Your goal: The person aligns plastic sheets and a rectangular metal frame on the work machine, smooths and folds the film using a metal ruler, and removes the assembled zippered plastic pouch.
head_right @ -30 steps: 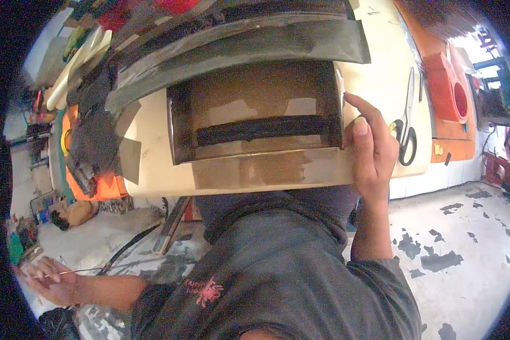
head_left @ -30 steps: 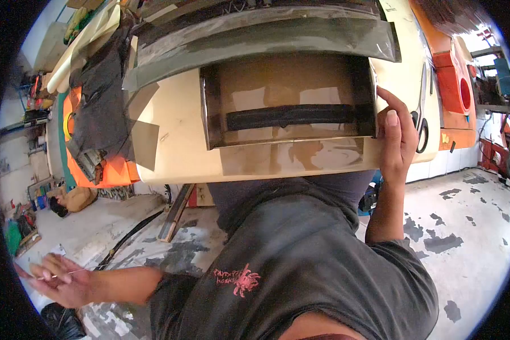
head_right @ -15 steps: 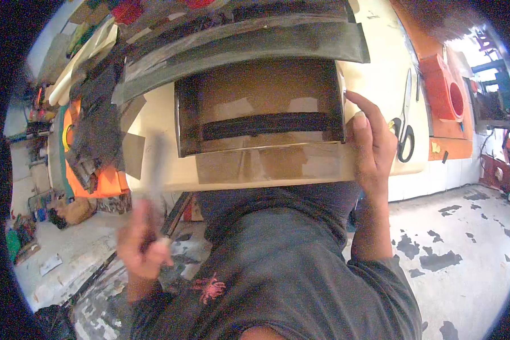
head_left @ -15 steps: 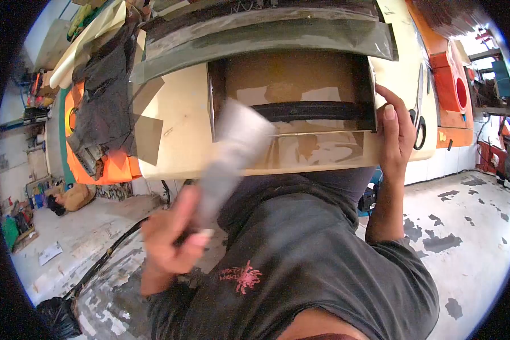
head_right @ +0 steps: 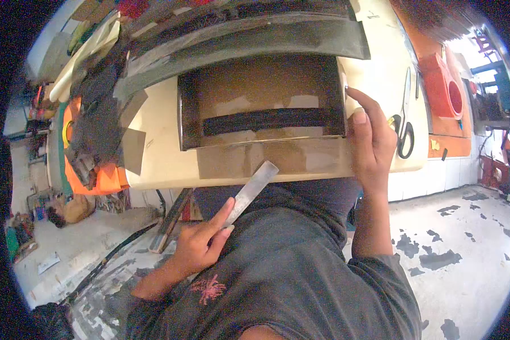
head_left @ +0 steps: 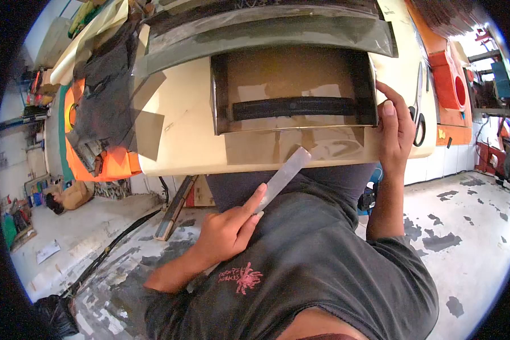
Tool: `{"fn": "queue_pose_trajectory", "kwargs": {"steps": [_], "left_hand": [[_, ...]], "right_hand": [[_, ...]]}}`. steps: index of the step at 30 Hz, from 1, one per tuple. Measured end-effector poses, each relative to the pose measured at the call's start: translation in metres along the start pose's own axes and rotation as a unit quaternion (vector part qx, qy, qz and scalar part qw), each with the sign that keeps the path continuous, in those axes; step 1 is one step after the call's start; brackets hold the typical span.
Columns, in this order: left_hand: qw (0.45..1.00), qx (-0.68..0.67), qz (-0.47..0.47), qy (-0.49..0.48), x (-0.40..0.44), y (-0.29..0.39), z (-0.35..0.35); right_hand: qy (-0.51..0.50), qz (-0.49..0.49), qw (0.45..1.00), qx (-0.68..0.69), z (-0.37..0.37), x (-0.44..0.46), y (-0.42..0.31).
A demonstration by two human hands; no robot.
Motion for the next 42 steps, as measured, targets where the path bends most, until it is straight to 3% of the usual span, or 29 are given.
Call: {"fn": "queue_pose_trajectory", "kwargs": {"steps": [5,8,14,19,25,29,32,35,40,42], "left_hand": [[1.0,0.017,-0.014,0.01,0.003,-0.006,-0.007],[0.997,0.034,-0.056,-0.036,0.006,-0.004,-0.009],[1.0,-0.013,0.001,-0.022,0.016,0.012,-0.006],[0.993,0.045,0.086,-0.07,0.03,0.029,0.008],[0.992,0.053,0.097,-0.058,0.036,0.023,0.005],[0.99,0.025,0.138,0.024,0.032,0.025,-0.007],[0.988,0.137,0.06,-0.038,0.017,-0.006,-0.007],[0.968,0.228,0.093,0.039,0.012,-0.014,-0.015],[0.938,0.257,0.177,0.149,0.027,0.005,-0.022],[0.936,0.28,0.17,0.131,0.034,0.01,-0.021]], "right_hand": [[0.005,-0.015,1.0,-0.025,-0.001,0.0,0.006],[-0.004,0.001,1.0,-0.013,-0.002,-0.001,0.007],[0.027,-0.019,0.999,0.005,-0.002,-0.002,0.0],[0.105,-0.071,0.991,0.049,-0.01,-0.016,0.001],[0.131,-0.086,0.986,0.054,-0.018,-0.021,-0.001],[0.071,-0.086,0.993,-0.027,-0.021,-0.026,-0.008],[0.041,-0.093,0.993,-0.065,-0.02,-0.023,-0.013],[0.02,-0.095,0.991,-0.092,-0.018,-0.018,-0.016],[-0.136,-0.208,0.958,-0.145,-0.01,-0.031,-0.022],[-0.154,-0.252,0.94,-0.168,-0.006,-0.033,-0.027]]}}
Point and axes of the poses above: each hand's wrist, its own x-axis towards the middle knuckle, its own z-axis out of the palm, y = z × x, the point moved 6 cm from there along x, towards the middle knuckle, and after that the axes turned 11 degrees about -z, right-handed, at the moved point
